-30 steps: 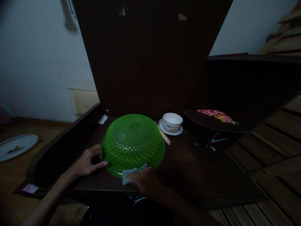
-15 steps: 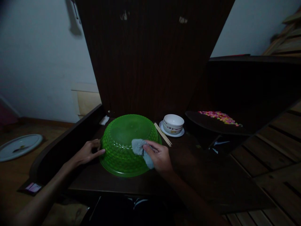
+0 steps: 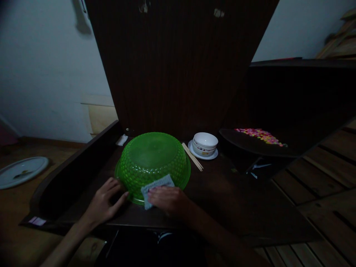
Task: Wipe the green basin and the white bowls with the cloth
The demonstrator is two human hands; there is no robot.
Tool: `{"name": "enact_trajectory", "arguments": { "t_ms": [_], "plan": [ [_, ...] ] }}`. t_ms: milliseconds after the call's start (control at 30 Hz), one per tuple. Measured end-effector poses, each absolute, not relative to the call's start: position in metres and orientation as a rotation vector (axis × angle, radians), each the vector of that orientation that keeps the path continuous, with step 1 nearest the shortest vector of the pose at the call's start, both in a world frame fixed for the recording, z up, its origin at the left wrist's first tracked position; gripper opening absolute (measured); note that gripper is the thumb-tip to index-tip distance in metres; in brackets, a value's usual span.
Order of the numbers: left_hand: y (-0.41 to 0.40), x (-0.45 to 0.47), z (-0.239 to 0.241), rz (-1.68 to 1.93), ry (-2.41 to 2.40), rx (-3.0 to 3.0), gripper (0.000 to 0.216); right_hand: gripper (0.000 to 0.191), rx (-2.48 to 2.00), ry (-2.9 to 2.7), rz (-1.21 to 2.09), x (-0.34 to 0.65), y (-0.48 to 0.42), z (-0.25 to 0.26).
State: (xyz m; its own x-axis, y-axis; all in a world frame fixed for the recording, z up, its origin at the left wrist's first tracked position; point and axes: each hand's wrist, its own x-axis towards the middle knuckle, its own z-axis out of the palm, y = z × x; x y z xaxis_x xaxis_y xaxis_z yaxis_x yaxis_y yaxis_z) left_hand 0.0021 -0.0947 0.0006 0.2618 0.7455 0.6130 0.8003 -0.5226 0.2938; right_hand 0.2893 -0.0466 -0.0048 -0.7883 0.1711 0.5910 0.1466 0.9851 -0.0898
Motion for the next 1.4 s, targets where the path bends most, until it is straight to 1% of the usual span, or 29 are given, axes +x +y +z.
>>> {"name": "enact_trajectory", "arguments": {
  "t_ms": [67, 167, 367, 433, 567, 633, 700, 767, 833, 867, 967, 1000, 1067, 1133, 1233, 1400],
  "plan": [
    [-0.109, 0.016, -0.006, -1.094, -1.444, -2.431, 0.009, 0.038, -0.312, -2.518, 0.12, 0.29, -0.06, -0.021],
    [-0.12, 0.028, -0.007, -1.067, -1.436, -2.44, 0.005, 0.034, -0.443, -2.485, 0.287, 0.288, -0.072, -0.032],
    [-0.116, 0.03, -0.01, -1.088, -1.446, -2.431, 0.01, 0.023, -0.877, -2.36, 0.631, 0.279, -0.072, -0.013],
    [-0.113, 0.029, -0.014, -1.124, -1.434, -2.463, 0.013, 0.021, -0.992, -2.262, 0.804, 0.276, -0.068, -0.004],
    [-0.111, 0.027, -0.017, -1.11, -1.483, -2.535, 0.019, 0.035, -1.053, -1.954, 1.251, 0.273, -0.06, 0.009],
    [-0.111, 0.026, -0.016, -1.078, -1.55, -2.539, 0.022, 0.041, -1.065, -1.785, 1.372, 0.275, -0.057, 0.017],
    [-0.111, 0.025, -0.013, -1.058, -1.6, -2.556, 0.025, 0.043, -1.082, -1.632, 1.388, 0.28, -0.057, 0.027],
    [-0.111, 0.022, -0.01, -1.054, -1.614, -2.596, 0.027, 0.046, -1.074, -1.496, 1.295, 0.288, -0.057, 0.04],
    [-0.11, 0.017, -0.006, -1.048, -1.597, -2.64, 0.027, 0.047, -1.063, -1.412, 1.084, 0.297, -0.058, 0.055],
    [-0.109, 0.014, -0.005, -1.045, -1.587, -2.654, 0.027, 0.043, -1.063, -1.411, 0.947, 0.3, -0.058, 0.063],
    [-0.105, 0.003, -0.002, -1.042, -1.556, -2.679, 0.031, 0.023, -1.007, -1.587, 0.494, 0.304, -0.055, 0.077],
    [-0.103, -0.001, -0.001, -1.046, -1.547, -2.681, 0.032, 0.023, -0.94, -1.681, 0.354, 0.303, -0.053, 0.078],
    [-0.098, -0.009, 0.0, -1.06, -1.525, -2.69, 0.035, 0.033, -0.735, -1.867, 0.125, 0.295, -0.048, 0.073],
    [-0.093, -0.015, 0.0, -1.077, -1.501, -2.708, 0.036, 0.041, -0.514, -2.022, -0.032, 0.284, -0.043, 0.061],
    [-0.085, -0.023, 0.001, -1.077, -1.485, -2.749, 0.036, 0.039, -0.383, -2.149, -0.185, 0.27, -0.044, 0.041],
    [-0.074, -0.031, -0.001, -1.067, -1.467, -2.799, 0.038, 0.033, -0.203, -2.319, -0.332, 0.268, -0.065, 0.013]
  ]
}}
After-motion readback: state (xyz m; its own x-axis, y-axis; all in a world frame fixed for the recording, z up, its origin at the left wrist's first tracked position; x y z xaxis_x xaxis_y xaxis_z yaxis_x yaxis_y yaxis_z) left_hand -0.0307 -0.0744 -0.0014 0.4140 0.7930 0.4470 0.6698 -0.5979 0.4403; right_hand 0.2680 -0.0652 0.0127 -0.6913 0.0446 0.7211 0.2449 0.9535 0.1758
